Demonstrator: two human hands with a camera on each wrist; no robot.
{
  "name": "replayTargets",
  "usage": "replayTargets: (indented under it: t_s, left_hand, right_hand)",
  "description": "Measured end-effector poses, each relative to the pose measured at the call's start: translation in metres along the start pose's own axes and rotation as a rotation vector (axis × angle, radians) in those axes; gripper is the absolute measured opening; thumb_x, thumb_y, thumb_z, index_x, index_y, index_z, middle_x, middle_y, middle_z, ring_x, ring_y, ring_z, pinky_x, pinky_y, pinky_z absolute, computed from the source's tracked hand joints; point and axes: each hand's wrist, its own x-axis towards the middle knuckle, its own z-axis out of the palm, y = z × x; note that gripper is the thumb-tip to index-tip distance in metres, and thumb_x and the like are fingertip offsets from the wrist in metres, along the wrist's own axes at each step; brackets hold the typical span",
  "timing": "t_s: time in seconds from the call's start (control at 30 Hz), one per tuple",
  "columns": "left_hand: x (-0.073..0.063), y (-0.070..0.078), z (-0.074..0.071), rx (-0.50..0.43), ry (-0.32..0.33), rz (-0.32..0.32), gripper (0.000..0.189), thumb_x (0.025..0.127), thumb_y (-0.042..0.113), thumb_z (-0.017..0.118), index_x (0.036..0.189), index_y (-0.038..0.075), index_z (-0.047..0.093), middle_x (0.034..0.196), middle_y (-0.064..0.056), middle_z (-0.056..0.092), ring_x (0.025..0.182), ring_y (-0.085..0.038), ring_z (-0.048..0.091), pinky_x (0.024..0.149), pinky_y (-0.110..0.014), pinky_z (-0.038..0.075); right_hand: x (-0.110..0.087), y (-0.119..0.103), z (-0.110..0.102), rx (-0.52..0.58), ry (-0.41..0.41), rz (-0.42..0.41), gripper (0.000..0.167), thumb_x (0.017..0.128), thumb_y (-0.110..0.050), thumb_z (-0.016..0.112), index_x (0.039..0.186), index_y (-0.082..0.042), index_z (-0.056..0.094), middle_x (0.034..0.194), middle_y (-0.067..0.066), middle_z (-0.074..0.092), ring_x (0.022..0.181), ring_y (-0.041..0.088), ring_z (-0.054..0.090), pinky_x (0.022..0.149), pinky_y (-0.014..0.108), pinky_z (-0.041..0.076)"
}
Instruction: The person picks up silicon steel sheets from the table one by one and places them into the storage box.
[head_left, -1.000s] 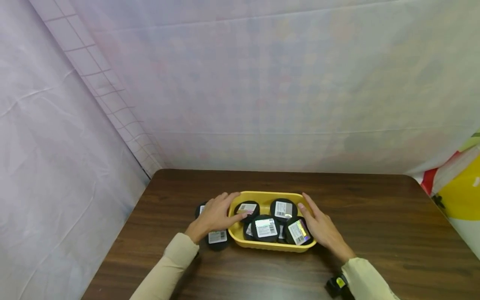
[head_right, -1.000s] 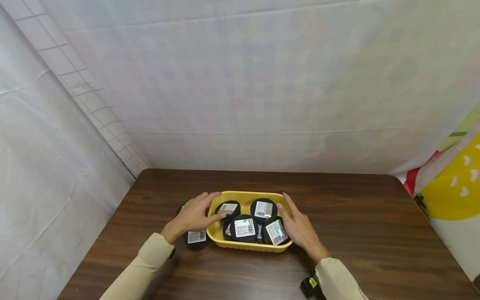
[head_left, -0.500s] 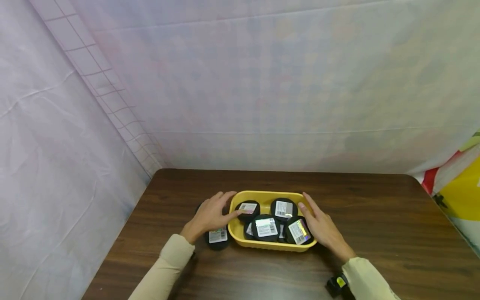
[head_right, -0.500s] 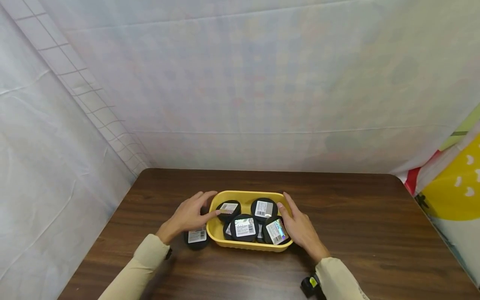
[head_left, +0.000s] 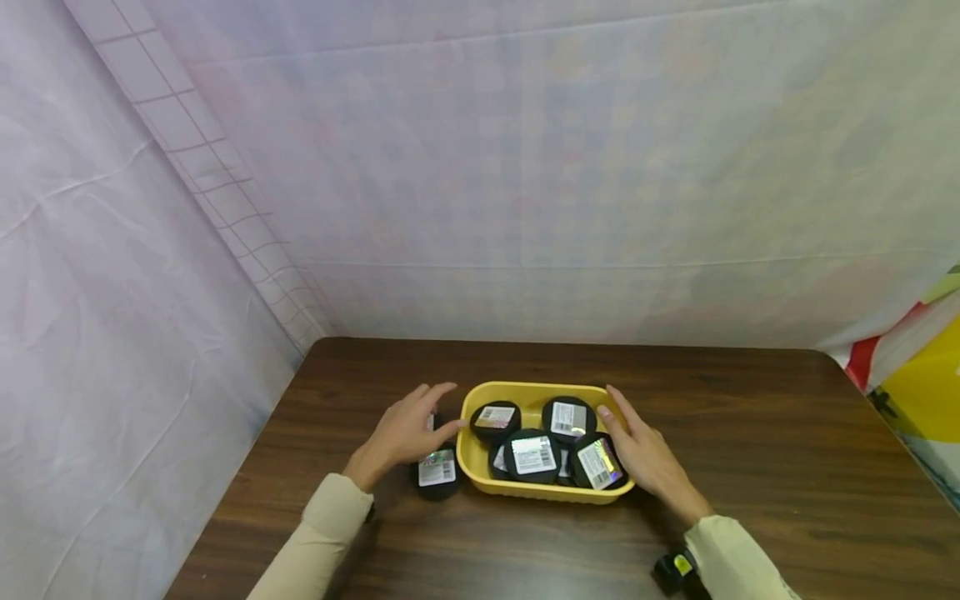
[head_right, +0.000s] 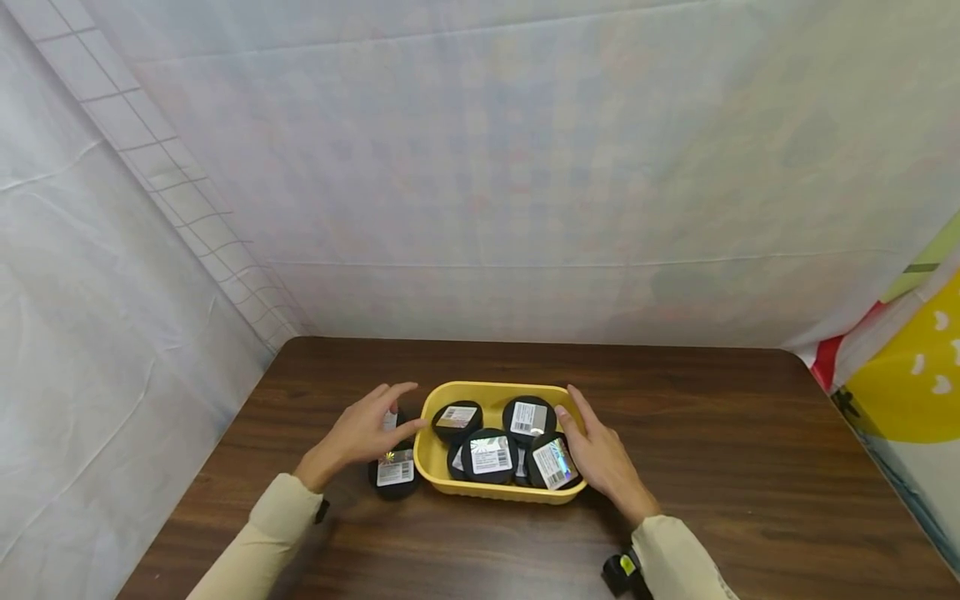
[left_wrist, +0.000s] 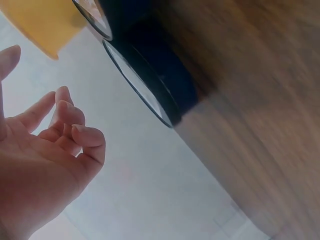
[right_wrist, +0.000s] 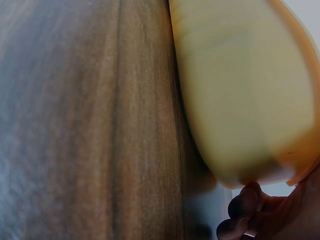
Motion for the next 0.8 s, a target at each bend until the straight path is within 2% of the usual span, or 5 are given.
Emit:
replayTargets:
  t_s: [0.2,0.43,0.63,0.8]
  left_hand:
    - [-0.013,-0.015,-0.005,-0.064,0.024,-0.076,0.062,0.091,0.045,0.068,0.142,0.014,0.052,0.095,-0.004,0.058,0.075,-0.014,0.052,0.066,-0.035,0.045]
    - [-0.030,-0.041,-0.008,-0.090,0.006,-0.055,0.060,0.090,0.037,0.071,0.140,0.008,0.054,0.093,-0.007,0.056,0.079,-0.016,0.048,0.069,-0.035,0.042]
    - [-0.043,-0.060,-0.008,-0.108,0.007,-0.075,0.063,0.087,0.033,0.076,0.139,0.006,0.053,0.096,-0.008,0.056,0.084,-0.020,0.051,0.070,-0.035,0.043]
    - [-0.046,-0.070,-0.007,-0.122,-0.014,-0.111,0.069,0.084,0.036,0.078,0.142,0.008,0.051,0.100,-0.009,0.056,0.089,-0.022,0.052,0.076,-0.040,0.045]
  right_hand:
    - [-0.001,-0.001,0.000,0.004,-0.010,0.010,0.070,0.101,-0.065,0.022,0.160,-0.028,0.015,0.151,0.027,0.038,0.130,0.057,0.041,0.101,0.070,0.033]
    - [-0.001,0.000,-0.001,0.008,0.003,0.001,0.069,0.102,-0.064,0.023,0.160,-0.029,0.015,0.152,0.026,0.037,0.131,0.056,0.040,0.102,0.069,0.032]
    - [-0.001,0.000,0.000,0.005,-0.005,0.007,0.069,0.101,-0.065,0.023,0.160,-0.030,0.014,0.151,0.027,0.039,0.130,0.057,0.041,0.101,0.070,0.033]
    - [-0.001,-0.001,0.000,0.006,0.003,0.000,0.069,0.102,-0.064,0.023,0.160,-0.030,0.015,0.151,0.026,0.039,0.130,0.057,0.041,0.101,0.070,0.033]
